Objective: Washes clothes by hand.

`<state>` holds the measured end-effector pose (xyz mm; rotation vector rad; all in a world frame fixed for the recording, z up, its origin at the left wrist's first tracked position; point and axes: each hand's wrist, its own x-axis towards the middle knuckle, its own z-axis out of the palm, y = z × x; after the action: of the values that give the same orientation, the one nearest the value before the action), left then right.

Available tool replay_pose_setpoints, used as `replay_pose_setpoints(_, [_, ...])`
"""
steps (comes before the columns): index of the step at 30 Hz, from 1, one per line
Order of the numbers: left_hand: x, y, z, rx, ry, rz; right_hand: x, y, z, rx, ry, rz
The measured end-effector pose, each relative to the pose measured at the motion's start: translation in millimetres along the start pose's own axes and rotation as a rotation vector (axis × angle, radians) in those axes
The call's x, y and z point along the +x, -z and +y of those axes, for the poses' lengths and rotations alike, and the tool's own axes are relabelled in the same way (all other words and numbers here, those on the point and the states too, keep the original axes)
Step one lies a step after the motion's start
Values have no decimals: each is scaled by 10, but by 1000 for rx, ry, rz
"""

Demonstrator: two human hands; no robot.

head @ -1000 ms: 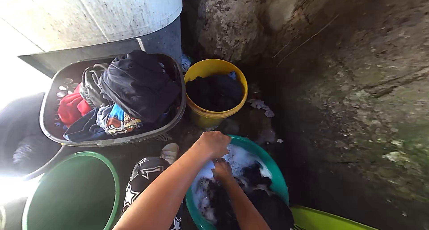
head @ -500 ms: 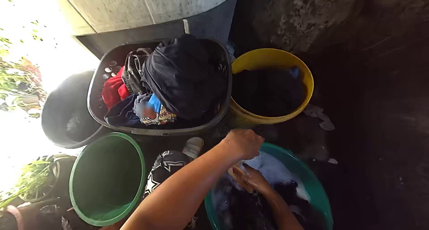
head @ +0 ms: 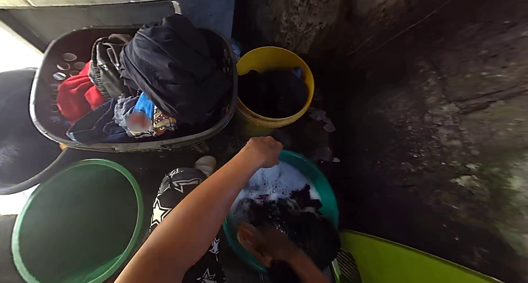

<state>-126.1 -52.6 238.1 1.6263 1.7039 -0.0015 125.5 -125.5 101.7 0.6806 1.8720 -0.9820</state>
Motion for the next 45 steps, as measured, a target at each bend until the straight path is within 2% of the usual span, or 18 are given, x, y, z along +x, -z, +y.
replay_pose_setpoints(2, [38, -18, 25, 2, -8, 5, 114, -266, -81, 9, -180, 75])
replay_pose_setpoints(4, [79, -27, 21, 11, -14, -3, 63, -377, -114, 67, -191, 230])
replay_pose_setpoints(7, [116, -45, -2, 15, -25, -23, -112, -456, 9, 50, -158, 751])
replay_pose_setpoints(8, [110, -36, -1, 16, -25, -20, -125, -446, 119, 17, -172, 823])
replay_pose_setpoints(11, [102, -42, -26, 21, -9, -1, -49, -413, 410, 10, -308, 584])
replay_pose_setpoints(12, [103, -47, -35, 20, -3, 5, -43, -372, 466, 100, -327, 541])
replay_pose_setpoints(13, [107, -40, -38, 17, 2, 10, -82, -304, 508, 259, -308, 608])
replay_pose_setpoints(17, [55, -75, -42, 12, -25, -20, -600, -47, 570, 1012, 11, 1251])
replay_pose_setpoints(20, [71, -150, -41, 46, -95, -66, -1170, 190, 457, 1159, 276, 1451])
replay_pose_setpoints(24, [92, -214, 36, -3, -221, -150, -2077, 574, 18, 1045, 546, 1638])
replay_pose_setpoints(27, [105, -305, 136, -139, -399, -155, -2609, 769, -12, 882, 703, 1788])
replay_pose_setpoints(32, [-2, -378, 324, -361, -591, -184, -2962, 972, 36, 729, 822, 1928])
replay_pose_setpoints(34, [25, -374, 331, -308, -600, -138, -2873, 1047, 22, 715, 862, 1903])
replay_pose_setpoints(36, [76, -366, 288, -217, -502, -136, -2648, 1097, -75, 707, 809, 1839])
replay_pose_setpoints(39, [141, -404, 188, -23, -227, -180, -2000, 1042, -85, 663, 481, 1700])
replay_pose_setpoints(41, [186, -446, 133, 58, -83, -206, -1445, 946, 171, 502, 120, 1459])
replay_pose_setpoints(43, [277, -524, 74, 85, -24, -219, -896, 871, 491, 348, -190, 1071])
replay_pose_setpoints(45, [411, -672, 7, 68, 6, -220, -368, 762, 772, 266, -317, 845])
